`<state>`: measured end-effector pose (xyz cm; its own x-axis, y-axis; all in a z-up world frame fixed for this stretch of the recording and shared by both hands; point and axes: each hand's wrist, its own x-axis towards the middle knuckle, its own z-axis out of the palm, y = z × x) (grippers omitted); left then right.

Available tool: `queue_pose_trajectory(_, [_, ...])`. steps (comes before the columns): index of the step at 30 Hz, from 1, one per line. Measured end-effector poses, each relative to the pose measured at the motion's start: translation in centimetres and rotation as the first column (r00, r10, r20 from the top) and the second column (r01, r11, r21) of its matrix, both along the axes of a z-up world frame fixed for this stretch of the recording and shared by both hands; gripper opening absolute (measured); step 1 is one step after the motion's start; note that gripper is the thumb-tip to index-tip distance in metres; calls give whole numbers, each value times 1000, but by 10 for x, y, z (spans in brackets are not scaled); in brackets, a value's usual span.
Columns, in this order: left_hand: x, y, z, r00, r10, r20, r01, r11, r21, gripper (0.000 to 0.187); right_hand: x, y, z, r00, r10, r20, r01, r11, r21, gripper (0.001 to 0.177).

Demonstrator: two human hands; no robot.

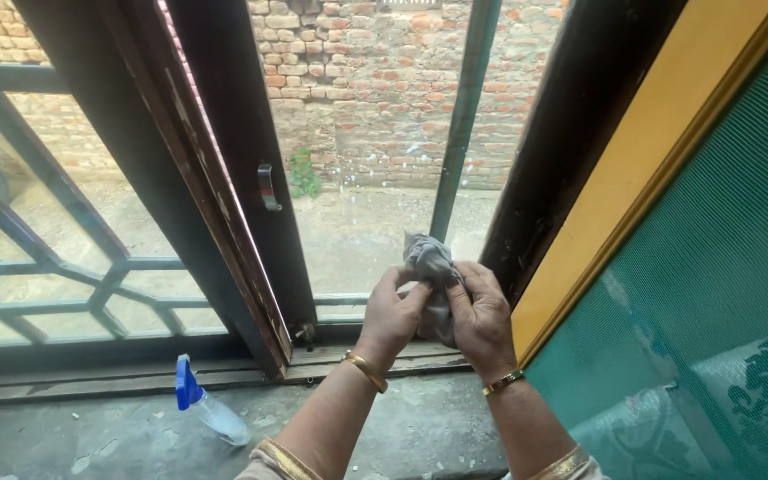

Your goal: Cleaning a window and its frame using a spray cleaner and a cloth.

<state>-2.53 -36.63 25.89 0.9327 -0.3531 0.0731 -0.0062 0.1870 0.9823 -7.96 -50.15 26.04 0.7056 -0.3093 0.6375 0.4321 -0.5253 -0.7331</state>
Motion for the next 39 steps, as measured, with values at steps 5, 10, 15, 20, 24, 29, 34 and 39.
queue_pose_trajectory(5, [-30, -2, 20, 979, -8, -202, -5, 998, -65, 40, -15, -5, 6, 971, -10, -241, 74, 963, 260, 28])
queue_pose_trajectory(10, [-41, 1, 6, 909, -200, -365, 83, 947, -311, 44, -10, -27, -31, 940, 281, -195, -100, 772, 628, 29])
queue_pose_trajectory(15, [-26, -10, -14, 990, -17, -139, -31, 942, -333, 25, -19, -18, -25, 974, -177, -144, 207, 949, 236, 33])
queue_pose_trajectory(20, [-11, -17, -1, 967, -176, -185, 87, 908, -409, 20, -31, -9, 21, 993, 118, 29, -118, 993, -17, 42])
queue_pose_trajectory(24, [20, -3, 19, 993, -118, -17, 118, 991, 65, 31, 1, -46, 40, 952, 93, -291, -20, 969, 247, 45])
queue_pose_trajectory(29, [105, 45, 38, 746, 470, 472, -633, 720, 285, 49, 75, -102, 127, 889, -351, 293, 415, 888, -196, 30])
queue_pose_trajectory(34, [167, 81, 40, 311, 555, 772, -922, 373, 104, 74, 143, -120, 150, 739, -387, 551, 632, 682, -368, 27])
queue_pose_trajectory(39, [175, 91, 53, 580, 652, 488, -809, 531, 252, 76, 164, -116, 44, 798, -558, 228, 603, 747, -280, 37])
